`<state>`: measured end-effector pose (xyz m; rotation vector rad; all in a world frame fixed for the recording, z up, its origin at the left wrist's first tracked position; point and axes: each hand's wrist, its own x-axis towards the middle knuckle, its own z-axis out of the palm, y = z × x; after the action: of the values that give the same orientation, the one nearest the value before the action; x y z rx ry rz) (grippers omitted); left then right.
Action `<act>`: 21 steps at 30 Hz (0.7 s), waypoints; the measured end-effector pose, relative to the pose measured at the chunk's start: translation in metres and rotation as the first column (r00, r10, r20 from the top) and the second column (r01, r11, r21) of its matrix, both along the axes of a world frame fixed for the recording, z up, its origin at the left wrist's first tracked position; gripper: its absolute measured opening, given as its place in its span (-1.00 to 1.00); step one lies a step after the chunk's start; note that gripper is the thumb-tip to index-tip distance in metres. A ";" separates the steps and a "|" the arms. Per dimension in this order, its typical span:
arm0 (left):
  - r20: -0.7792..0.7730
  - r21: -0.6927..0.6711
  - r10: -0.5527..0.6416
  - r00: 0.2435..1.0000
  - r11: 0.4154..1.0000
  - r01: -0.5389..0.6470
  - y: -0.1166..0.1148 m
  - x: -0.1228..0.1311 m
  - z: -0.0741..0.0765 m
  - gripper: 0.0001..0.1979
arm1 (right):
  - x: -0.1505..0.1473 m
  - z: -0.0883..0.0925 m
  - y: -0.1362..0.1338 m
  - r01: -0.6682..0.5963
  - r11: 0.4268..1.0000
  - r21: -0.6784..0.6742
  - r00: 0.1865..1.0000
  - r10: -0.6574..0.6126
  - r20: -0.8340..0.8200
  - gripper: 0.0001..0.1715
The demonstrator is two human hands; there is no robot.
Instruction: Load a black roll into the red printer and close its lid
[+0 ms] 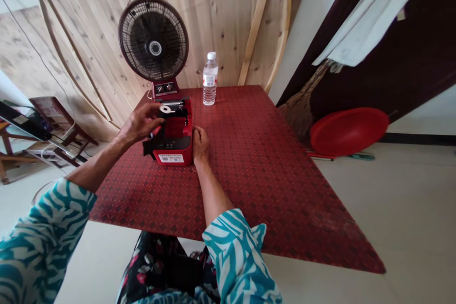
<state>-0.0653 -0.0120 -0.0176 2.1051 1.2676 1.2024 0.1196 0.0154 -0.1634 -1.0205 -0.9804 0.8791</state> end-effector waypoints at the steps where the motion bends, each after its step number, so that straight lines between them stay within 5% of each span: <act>1: 0.129 -0.007 0.023 0.991 1.000 -0.022 -0.004 -0.011 -0.001 -0.59 | 0.000 -0.001 0.000 -0.004 1.000 0.004 1.000 0.004 -0.008 -0.65; 4: 0.426 -0.088 0.110 0.898 0.993 -0.080 -0.017 -0.045 -0.015 -0.51 | 0.000 -0.005 0.003 -0.005 1.000 0.013 1.000 0.005 -0.030 -0.65; 6: 0.494 -0.177 0.168 0.853 0.980 -0.090 -0.027 -0.063 -0.035 -0.50 | 0.001 -0.008 0.005 -0.007 1.000 0.016 0.999 0.008 -0.037 -0.65; 12: 0.322 -0.370 0.309 0.895 0.911 -0.181 -0.044 -0.080 -0.094 -0.63 | 0.001 -0.013 0.008 0.001 1.000 0.013 0.999 -0.001 -0.053 -0.65; 16: 0.353 -0.423 0.262 0.898 0.901 -0.097 -0.039 -0.088 -0.094 -0.55 | 0.002 -0.011 0.005 -0.001 1.000 0.010 0.999 0.002 -0.049 -0.65; 21: 0.522 -0.413 0.317 0.792 0.906 -0.090 -0.005 -0.101 -0.085 -0.56 | 0.006 -0.010 0.003 -0.015 1.000 0.002 1.000 0.015 -0.016 -0.63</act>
<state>-0.1665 -0.0173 -0.1025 1.2073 1.3114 1.4183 0.1251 0.0187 -0.1730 -1.0038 -0.9762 0.8979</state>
